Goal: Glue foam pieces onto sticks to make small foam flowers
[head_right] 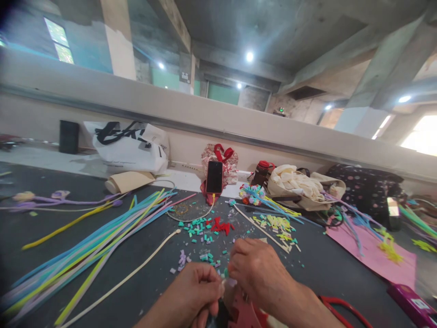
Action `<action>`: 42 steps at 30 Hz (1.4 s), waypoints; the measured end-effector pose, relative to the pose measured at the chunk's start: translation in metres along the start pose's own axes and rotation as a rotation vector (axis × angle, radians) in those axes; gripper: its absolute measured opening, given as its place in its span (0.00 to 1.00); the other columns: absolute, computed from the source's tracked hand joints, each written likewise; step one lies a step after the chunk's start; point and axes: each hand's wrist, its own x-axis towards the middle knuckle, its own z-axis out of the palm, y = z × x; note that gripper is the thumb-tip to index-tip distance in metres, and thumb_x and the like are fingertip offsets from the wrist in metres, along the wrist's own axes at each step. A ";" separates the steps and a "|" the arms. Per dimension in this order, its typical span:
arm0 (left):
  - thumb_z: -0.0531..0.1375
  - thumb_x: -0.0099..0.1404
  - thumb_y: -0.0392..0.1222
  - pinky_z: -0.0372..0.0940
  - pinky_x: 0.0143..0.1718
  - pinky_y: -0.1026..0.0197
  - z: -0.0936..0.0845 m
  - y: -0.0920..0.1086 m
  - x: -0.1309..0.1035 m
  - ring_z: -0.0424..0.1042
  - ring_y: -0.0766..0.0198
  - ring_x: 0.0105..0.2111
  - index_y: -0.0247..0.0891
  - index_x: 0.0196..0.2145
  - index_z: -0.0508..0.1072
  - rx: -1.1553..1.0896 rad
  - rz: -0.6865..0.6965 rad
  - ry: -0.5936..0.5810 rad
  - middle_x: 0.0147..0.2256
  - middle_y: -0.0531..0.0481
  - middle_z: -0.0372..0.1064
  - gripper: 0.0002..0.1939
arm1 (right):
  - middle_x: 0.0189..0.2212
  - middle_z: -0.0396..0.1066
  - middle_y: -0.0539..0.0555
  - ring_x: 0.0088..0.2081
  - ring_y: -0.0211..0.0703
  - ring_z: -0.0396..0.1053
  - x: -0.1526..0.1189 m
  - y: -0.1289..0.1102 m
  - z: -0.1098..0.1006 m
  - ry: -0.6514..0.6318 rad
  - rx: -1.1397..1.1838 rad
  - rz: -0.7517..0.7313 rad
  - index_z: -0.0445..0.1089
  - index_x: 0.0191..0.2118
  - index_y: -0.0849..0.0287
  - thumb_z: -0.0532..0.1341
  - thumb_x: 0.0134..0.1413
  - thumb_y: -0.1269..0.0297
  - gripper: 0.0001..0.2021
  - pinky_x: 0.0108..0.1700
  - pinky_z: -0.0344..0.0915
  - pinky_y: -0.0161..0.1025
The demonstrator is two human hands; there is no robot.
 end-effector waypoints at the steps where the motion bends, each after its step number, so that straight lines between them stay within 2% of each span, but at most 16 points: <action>1: 0.54 0.46 0.38 0.47 0.06 0.73 0.000 0.000 0.001 0.56 0.73 0.06 0.37 0.17 0.63 0.002 -0.002 0.006 0.10 0.57 0.62 0.04 | 0.25 0.66 0.50 0.28 0.36 0.63 -0.001 0.000 0.000 0.001 0.017 0.013 0.66 0.23 0.59 0.48 0.58 0.69 0.15 0.31 0.55 0.34; 6: 0.54 0.46 0.38 0.47 0.05 0.72 -0.002 0.000 0.002 0.55 0.73 0.05 0.38 0.18 0.62 -0.023 0.002 0.028 0.10 0.58 0.61 0.04 | 0.29 0.68 0.52 0.30 0.37 0.65 -0.008 0.003 -0.003 0.081 0.139 0.142 0.70 0.28 0.58 0.50 0.57 0.68 0.13 0.32 0.59 0.34; 10: 0.56 0.46 0.42 0.48 0.06 0.72 -0.004 0.006 -0.001 0.55 0.74 0.06 0.37 0.20 0.63 -0.084 0.091 0.089 0.12 0.57 0.63 0.06 | 0.35 0.68 0.55 0.37 0.40 0.66 -0.019 0.010 -0.005 0.222 0.361 0.232 0.70 0.37 0.57 0.51 0.56 0.68 0.10 0.37 0.62 0.34; 13: 0.58 0.46 0.46 0.50 0.08 0.71 -0.005 0.010 -0.002 0.57 0.73 0.08 0.37 0.21 0.63 -0.111 0.158 0.127 0.14 0.57 0.64 0.10 | 0.35 0.67 0.54 0.35 0.40 0.66 -0.024 0.013 -0.005 0.274 0.535 0.323 0.68 0.40 0.56 0.54 0.53 0.68 0.09 0.36 0.63 0.35; 16: 0.60 0.45 0.46 0.51 0.11 0.71 -0.006 0.009 -0.003 0.59 0.73 0.11 0.37 0.22 0.65 -0.088 0.228 0.133 0.15 0.56 0.64 0.11 | 0.34 0.67 0.51 0.33 0.39 0.66 -0.023 0.010 -0.004 0.242 0.638 0.353 0.65 0.45 0.54 0.59 0.44 0.74 0.19 0.33 0.64 0.33; 19: 0.61 0.44 0.47 0.51 0.13 0.71 -0.006 0.006 -0.003 0.59 0.73 0.12 0.36 0.22 0.66 -0.046 0.260 0.096 0.15 0.57 0.63 0.12 | 0.41 0.64 0.51 0.38 0.39 0.64 -0.019 0.002 -0.007 0.180 0.642 0.282 0.61 0.49 0.52 0.60 0.33 0.80 0.31 0.37 0.63 0.33; 21: 0.61 0.44 0.49 0.50 0.13 0.71 -0.006 0.006 -0.004 0.59 0.73 0.12 0.36 0.22 0.66 -0.039 0.256 0.049 0.14 0.58 0.61 0.13 | 0.45 0.62 0.52 0.41 0.39 0.63 -0.015 -0.003 -0.010 0.145 0.625 0.231 0.61 0.48 0.53 0.61 0.31 0.80 0.32 0.41 0.61 0.33; 23: 0.61 0.44 0.50 0.49 0.13 0.71 -0.005 0.008 -0.006 0.58 0.73 0.12 0.36 0.21 0.66 -0.053 0.244 0.008 0.13 0.58 0.61 0.15 | 0.44 0.62 0.51 0.43 0.40 0.62 -0.012 -0.008 -0.013 0.129 0.620 0.203 0.64 0.46 0.54 0.63 0.32 0.77 0.28 0.42 0.60 0.33; 29: 0.63 0.43 0.50 0.50 0.14 0.71 -0.001 0.019 -0.016 0.58 0.74 0.11 0.35 0.19 0.65 -0.141 0.195 -0.088 0.13 0.58 0.62 0.15 | 0.32 0.64 0.46 0.32 0.33 0.62 -0.008 -0.011 -0.015 0.093 0.627 0.186 0.67 0.36 0.56 0.62 0.36 0.78 0.17 0.33 0.58 0.28; 35: 0.64 0.42 0.51 0.49 0.13 0.71 -0.004 0.013 -0.011 0.59 0.73 0.12 0.35 0.20 0.66 -0.148 0.174 -0.111 0.13 0.56 0.64 0.16 | 0.28 0.64 0.45 0.29 0.33 0.62 -0.008 -0.012 -0.013 0.056 0.610 0.266 0.69 0.32 0.57 0.58 0.38 0.80 0.14 0.33 0.56 0.29; 42: 0.65 0.39 0.53 0.47 0.13 0.71 -0.004 0.009 -0.010 0.58 0.75 0.12 0.35 0.20 0.67 -0.174 0.202 -0.101 0.13 0.57 0.63 0.19 | 0.27 0.64 0.46 0.28 0.33 0.62 -0.009 -0.012 -0.010 0.073 0.636 0.257 0.70 0.32 0.57 0.59 0.40 0.78 0.11 0.31 0.57 0.29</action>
